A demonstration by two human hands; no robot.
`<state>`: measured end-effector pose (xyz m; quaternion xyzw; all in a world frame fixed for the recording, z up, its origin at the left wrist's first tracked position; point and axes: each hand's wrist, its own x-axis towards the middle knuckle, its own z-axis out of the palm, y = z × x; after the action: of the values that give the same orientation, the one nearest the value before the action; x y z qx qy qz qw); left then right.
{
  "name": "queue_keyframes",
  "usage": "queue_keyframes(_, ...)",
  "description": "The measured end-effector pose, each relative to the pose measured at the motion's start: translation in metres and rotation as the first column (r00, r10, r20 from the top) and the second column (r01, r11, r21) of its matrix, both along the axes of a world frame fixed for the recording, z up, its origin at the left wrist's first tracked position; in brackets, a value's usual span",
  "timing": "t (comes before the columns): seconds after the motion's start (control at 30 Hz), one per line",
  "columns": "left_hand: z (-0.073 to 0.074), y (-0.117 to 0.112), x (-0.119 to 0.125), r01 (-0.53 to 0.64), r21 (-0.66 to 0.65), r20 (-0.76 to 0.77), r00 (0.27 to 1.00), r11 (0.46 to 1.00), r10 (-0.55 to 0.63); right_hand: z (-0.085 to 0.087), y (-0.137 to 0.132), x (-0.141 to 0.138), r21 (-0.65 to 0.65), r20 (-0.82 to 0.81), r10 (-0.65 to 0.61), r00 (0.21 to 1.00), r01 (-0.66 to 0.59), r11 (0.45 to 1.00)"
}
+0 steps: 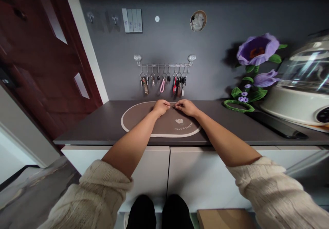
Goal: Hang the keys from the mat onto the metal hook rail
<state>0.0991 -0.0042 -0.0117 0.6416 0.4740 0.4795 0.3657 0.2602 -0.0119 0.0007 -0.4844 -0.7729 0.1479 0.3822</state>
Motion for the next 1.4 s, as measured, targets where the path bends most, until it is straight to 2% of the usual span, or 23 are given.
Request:
queue_keyframes(0.33,0.001,0.001,0.0,0.015,0.071,-0.013,1.0,0.997,-0.014,0.003,-0.001,-0.002,-0.018,0.036,-0.018,0.999,0.018,1.0)
queue_keyframes(0.5,0.003,0.001,0.0,0.036,0.13,-0.026,0.999,0.991,-0.033,0.006,-0.004,-0.005,-0.052,-0.063,-0.066,0.996,0.062,0.997)
queue_keyframes(0.63,0.003,0.003,0.001,0.07,0.18,-0.013,0.998,0.981,-0.069,0.007,-0.005,-0.007,-0.114,-0.209,-0.034,0.977,0.01,0.993)
queue_keyframes(0.93,0.009,0.0,0.005,0.104,0.185,0.108,0.986,0.977,-0.125,0.009,-0.006,-0.01,-0.187,-0.54,0.039,0.841,-0.165,0.968)
queue_keyframes(1.17,0.015,-0.008,0.006,0.103,0.145,0.216,0.967,0.984,-0.133,0.009,-0.006,-0.01,-0.189,-0.65,0.089,0.755,-0.273,0.943)
queue_keyframes(1.3,0.017,-0.01,0.007,0.105,0.133,0.267,0.954,0.986,-0.138,0.011,-0.009,-0.011,-0.164,-0.723,0.131,0.678,-0.353,0.921)
queue_keyframes(1.4,0.018,-0.01,0.008,0.097,0.131,0.301,0.944,0.987,-0.133,0.011,-0.01,-0.012,-0.158,-0.737,0.149,0.66,-0.382,0.91)
